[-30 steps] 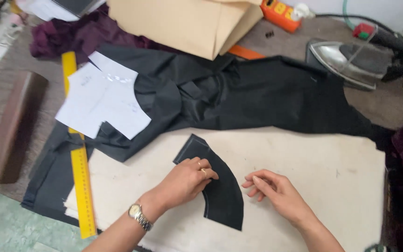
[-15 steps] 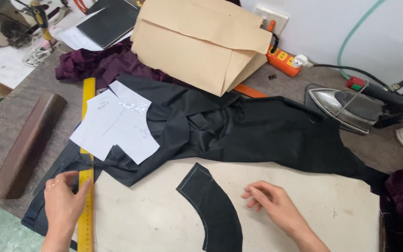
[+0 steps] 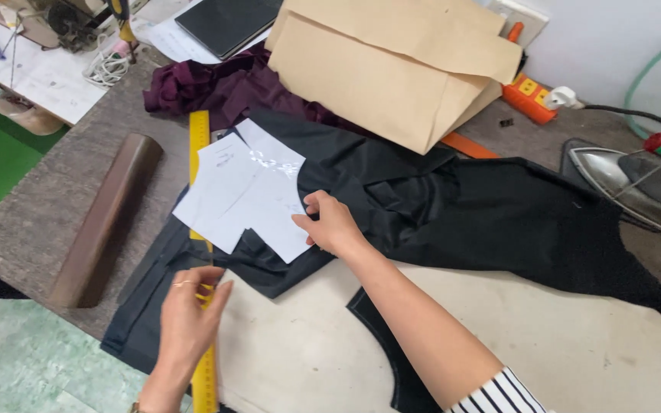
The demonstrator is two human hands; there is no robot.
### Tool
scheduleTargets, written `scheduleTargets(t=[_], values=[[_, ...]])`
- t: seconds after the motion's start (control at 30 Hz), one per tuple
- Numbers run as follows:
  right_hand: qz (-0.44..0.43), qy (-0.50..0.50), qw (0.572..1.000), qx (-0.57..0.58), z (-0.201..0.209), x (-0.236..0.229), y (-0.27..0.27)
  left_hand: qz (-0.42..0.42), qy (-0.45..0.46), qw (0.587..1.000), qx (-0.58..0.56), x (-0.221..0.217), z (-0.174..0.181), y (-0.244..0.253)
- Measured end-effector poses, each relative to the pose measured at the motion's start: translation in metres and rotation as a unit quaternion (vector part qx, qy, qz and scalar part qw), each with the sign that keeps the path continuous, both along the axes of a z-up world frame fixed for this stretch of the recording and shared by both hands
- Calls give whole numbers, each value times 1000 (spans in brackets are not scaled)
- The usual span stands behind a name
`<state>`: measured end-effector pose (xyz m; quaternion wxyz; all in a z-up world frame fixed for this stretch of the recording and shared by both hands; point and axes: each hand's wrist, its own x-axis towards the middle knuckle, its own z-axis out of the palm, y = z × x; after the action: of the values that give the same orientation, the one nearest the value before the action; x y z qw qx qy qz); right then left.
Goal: The person cuts a piece of black fabric using shears, following a chalk outline on the material. They then use a ruler and a blue marking tool to draw lines on a paper pattern placed on the table.
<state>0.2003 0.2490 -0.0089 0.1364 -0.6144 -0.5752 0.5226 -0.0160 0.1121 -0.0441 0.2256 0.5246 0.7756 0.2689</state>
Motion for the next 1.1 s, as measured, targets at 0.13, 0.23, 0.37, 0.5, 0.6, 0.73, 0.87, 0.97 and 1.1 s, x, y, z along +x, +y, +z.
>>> scheduleTargets(t=[0.13, 0.23, 0.37, 0.5, 0.6, 0.73, 0.87, 0.97, 1.1], values=[[-31, -71, 996, -39, -40, -19, 22, -26, -117, 989, -91, 5, 25, 12], [-68, -21, 997, -6, -39, -18, 14, -23, -203, 963, -176, 6, 40, 23], [-115, 109, 987, 19, 15, -3, -25, 23, -402, 878, -261, 16, 66, 44], [-225, 121, 965, -56, 34, 13, -79, 35, -489, 824, -284, 35, 70, 56], [-300, 123, 943, -78, 17, 34, -127, 52, -564, 803, -185, 52, 45, 57], [-390, 298, 871, -18, -9, 86, -191, -77, -592, 779, -193, 81, 37, 63], [-420, 488, 758, 107, -13, 140, -265, -337, -554, 699, -301, 109, 55, 54], [-483, 458, 739, 101, 2, 152, -308, -464, -515, 618, -372, 129, 59, 40], [-697, 336, 632, 51, 14, 167, -359, -499, -481, 548, -469, 159, 58, 16]])
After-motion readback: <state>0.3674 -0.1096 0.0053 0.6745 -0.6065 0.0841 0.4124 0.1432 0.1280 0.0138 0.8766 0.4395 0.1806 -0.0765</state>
